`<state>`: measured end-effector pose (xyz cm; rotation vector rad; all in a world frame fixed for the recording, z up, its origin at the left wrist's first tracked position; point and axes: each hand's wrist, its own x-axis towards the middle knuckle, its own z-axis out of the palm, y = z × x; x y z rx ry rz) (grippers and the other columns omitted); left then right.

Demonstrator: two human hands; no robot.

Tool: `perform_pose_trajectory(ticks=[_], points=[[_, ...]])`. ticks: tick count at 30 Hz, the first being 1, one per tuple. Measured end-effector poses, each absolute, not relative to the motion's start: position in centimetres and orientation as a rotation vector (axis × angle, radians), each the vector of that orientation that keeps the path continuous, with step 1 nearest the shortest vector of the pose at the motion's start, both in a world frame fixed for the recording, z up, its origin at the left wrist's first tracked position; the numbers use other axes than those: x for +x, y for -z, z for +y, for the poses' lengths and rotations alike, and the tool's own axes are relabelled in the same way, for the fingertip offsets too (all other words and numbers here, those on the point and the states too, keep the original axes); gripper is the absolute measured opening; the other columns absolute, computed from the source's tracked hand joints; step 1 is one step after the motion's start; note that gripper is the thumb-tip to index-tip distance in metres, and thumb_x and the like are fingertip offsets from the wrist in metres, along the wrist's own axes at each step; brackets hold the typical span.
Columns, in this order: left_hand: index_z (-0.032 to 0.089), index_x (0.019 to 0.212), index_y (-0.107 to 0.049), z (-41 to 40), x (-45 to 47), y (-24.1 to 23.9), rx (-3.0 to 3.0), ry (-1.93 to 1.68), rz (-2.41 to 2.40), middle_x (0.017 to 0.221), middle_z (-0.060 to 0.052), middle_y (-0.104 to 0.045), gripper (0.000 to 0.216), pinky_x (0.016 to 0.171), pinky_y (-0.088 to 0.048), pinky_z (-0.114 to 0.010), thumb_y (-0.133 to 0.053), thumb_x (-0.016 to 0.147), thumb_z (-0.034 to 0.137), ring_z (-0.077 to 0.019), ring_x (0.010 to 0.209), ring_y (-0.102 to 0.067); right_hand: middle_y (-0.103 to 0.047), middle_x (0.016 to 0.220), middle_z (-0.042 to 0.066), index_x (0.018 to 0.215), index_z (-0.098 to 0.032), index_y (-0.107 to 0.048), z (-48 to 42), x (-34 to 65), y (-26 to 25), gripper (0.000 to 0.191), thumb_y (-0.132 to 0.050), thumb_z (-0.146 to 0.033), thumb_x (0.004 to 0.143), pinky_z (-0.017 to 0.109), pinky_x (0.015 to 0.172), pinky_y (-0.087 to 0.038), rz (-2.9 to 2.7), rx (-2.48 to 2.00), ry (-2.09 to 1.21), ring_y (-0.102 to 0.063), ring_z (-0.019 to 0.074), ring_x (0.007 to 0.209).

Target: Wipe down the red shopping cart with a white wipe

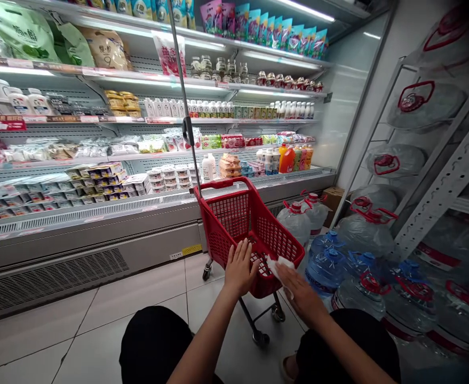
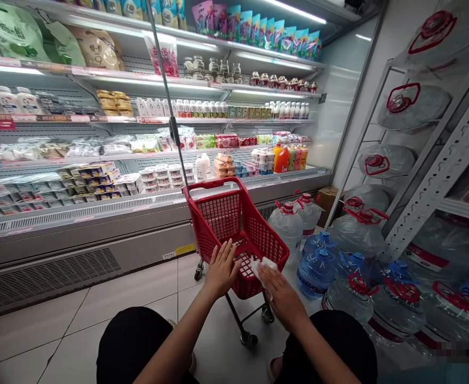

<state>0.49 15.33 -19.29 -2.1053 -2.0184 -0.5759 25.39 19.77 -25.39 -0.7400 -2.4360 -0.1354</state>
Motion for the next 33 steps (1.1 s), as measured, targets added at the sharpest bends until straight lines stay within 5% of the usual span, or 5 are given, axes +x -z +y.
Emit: perform_pose_trajectory(ticks=[8,15,23,33], points=[[0.011,0.166,-0.023,15.7,2.7,19.9,-2.191,0.594,-1.968,0.173,-0.012,-0.014,0.091,0.132,-0.017,-0.052,-0.038,0.1,0.072,-0.0286,0.161,-0.013,-0.041,0.166,0.004,0.169,-0.03,-0.01,20.6,24.1,26.2,0.069,-0.031,-0.018,0.104,0.053,0.124,-0.037,-2.205,-0.952,0.097,-0.036,0.0238,0.154],[0.015,0.164,-0.028,15.9,2.8,19.6,-2.188,0.595,-1.922,0.172,-0.011,-0.022,0.083,0.132,-0.016,-0.053,-0.035,0.102,0.069,-0.027,0.16,-0.02,-0.038,0.167,0.002,0.169,-0.029,-0.012,19.3,24.1,25.6,0.077,-0.034,-0.011,0.097,0.051,0.127,-0.03,-2.44,-0.755,0.162,-0.036,0.0208,0.154],[0.016,0.165,-0.027,15.9,3.2,19.4,-2.211,0.622,-1.901,0.172,-0.011,-0.022,0.08,0.131,-0.021,-0.05,-0.034,0.104,0.067,-0.0251,0.16,-0.021,-0.048,0.162,0.004,0.167,-0.03,-0.02,26.2,32.3,26.5,0.067,-0.033,-0.021,0.102,0.055,0.126,-0.03,-2.228,-1.084,0.223,-0.04,0.0245,0.151],[0.01,0.163,-0.031,16.1,3.2,19.7,-2.049,0.629,-2.1,0.171,-0.017,-0.026,0.083,0.129,-0.028,-0.051,-0.028,0.104,0.068,-0.0298,0.159,-0.024,-0.051,0.159,0.008,0.166,-0.022,-0.026,15.2,20.5,26.3,0.075,-0.042,-0.013,0.094,0.05,0.122,-0.04,-2.303,-0.851,0.119,-0.042,0.026,0.149]])
